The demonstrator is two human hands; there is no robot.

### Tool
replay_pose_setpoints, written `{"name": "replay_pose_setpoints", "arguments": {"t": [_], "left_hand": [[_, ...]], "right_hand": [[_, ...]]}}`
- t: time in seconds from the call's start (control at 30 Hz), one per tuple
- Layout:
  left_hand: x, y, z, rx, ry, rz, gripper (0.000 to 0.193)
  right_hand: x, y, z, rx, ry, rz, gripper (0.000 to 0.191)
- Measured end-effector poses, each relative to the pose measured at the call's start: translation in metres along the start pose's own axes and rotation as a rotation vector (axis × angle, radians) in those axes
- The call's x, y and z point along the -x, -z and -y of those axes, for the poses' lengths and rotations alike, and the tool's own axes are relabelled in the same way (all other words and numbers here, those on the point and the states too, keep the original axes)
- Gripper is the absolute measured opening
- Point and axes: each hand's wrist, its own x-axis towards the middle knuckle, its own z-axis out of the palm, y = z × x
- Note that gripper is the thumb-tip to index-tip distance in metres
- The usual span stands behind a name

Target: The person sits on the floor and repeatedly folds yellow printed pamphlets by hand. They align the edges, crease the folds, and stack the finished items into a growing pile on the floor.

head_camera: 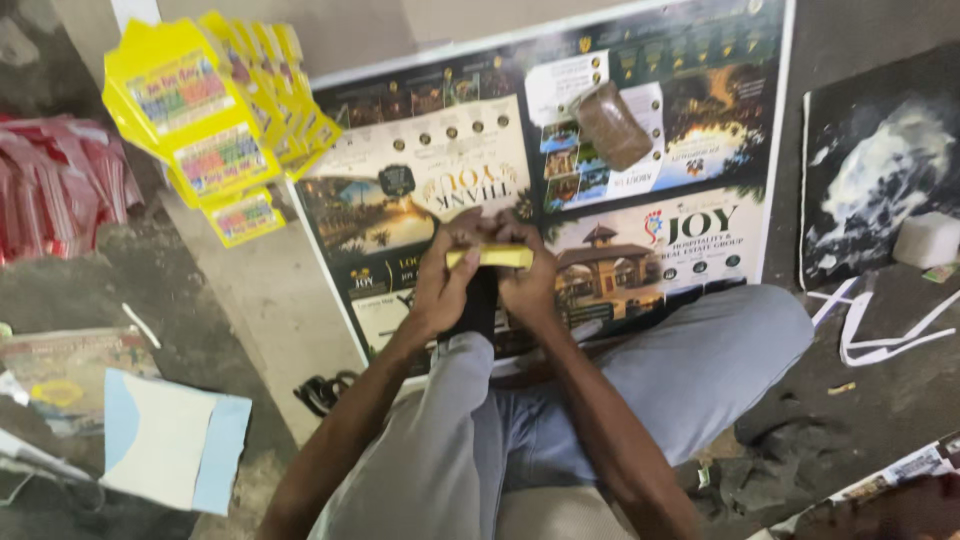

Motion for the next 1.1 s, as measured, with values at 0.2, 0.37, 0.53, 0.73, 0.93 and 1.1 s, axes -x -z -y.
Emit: {"name": "replay_pose_setpoints", "arguments": {"t": [0.2,0.37,0.53,0.73,0.93,1.1], "left_hand": [[-0.008,0.001,-0.001,0.015,-0.075,0.023,0.023],[-0.008,0.007,-0.020,-0.070,-0.147,0.099,0.027],[-0.037,0.000,-0.028,-0.544,-0.179,0.099,0.038],[-0.080,-0.014,-0.002,-0.569,-0.061,0.241,0.040],[-0.053,-0.018,-0.012,-0.728,-0.327,0.059,0.060],[-0.024,-0.029,-0.028,-0.902,-0.376,0.048,0.073]], "right_hand": [[0.004,0.026,0.059,0.919,0.480,0.052,0.062],[0.004,0.036,0.055,0.858,0.431,0.062,0.036],[0.003,0.037,0.017,0.452,-0.017,0.011,0.024],[-0.006,0.046,-0.008,0.248,-0.288,-0.037,0.034],[-0.051,0.077,-0.017,0.424,-0.091,0.233,0.037],[-0.055,0.072,-0.012,0.435,-0.202,0.200,0.034]]}}
